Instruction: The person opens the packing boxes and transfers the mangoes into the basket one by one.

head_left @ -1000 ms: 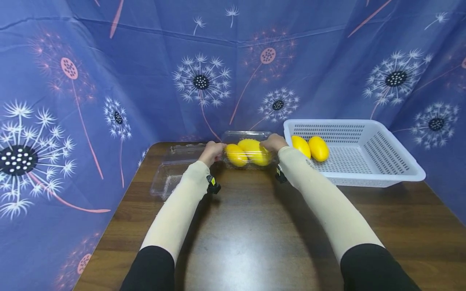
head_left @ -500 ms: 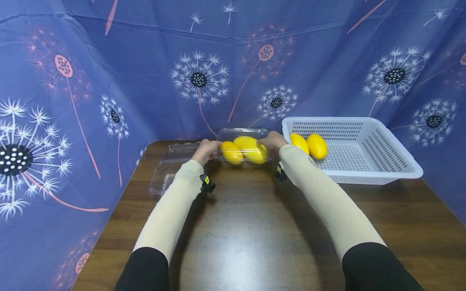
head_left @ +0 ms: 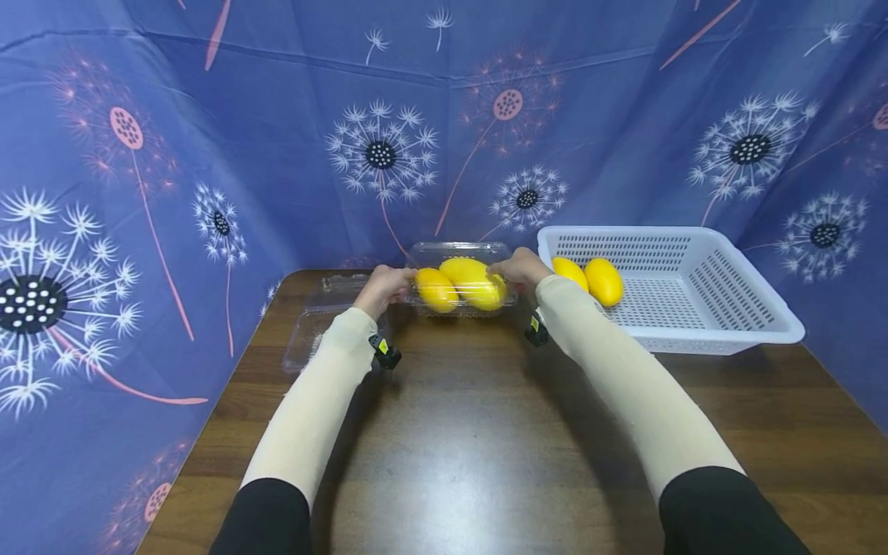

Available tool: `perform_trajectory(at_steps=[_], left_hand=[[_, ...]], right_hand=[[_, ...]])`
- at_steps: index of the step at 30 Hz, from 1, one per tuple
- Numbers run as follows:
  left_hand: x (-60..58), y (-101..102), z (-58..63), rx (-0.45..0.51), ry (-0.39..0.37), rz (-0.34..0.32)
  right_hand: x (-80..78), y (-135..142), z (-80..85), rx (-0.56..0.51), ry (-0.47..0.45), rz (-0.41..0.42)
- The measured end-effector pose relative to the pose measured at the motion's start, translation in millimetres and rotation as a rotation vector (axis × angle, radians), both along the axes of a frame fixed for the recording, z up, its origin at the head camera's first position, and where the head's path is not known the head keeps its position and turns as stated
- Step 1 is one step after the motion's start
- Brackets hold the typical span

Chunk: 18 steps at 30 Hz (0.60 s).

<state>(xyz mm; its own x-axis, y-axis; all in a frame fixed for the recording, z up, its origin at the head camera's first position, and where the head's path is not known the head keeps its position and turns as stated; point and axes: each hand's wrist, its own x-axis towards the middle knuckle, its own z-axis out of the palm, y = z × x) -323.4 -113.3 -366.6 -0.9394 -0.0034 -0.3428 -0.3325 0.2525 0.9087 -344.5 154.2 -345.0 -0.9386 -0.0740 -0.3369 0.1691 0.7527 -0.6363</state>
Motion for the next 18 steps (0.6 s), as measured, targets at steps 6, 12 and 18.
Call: perform_trajectory(at_steps=[6,12,18], left_hand=[[2.5,-3,3.6,0.010,0.006,0.008],[4.7,-7,8.5,-0.010,-0.014,0.013],[8.8,-7,17.2,0.019,0.006,-0.006]], right_hand=[[5.7,1,6.5,-0.099,0.015,-0.011],[8.9,4,14.6,-0.215,0.021,-0.037],[12.6,10,22.6,-0.265,0.002,-0.062]])
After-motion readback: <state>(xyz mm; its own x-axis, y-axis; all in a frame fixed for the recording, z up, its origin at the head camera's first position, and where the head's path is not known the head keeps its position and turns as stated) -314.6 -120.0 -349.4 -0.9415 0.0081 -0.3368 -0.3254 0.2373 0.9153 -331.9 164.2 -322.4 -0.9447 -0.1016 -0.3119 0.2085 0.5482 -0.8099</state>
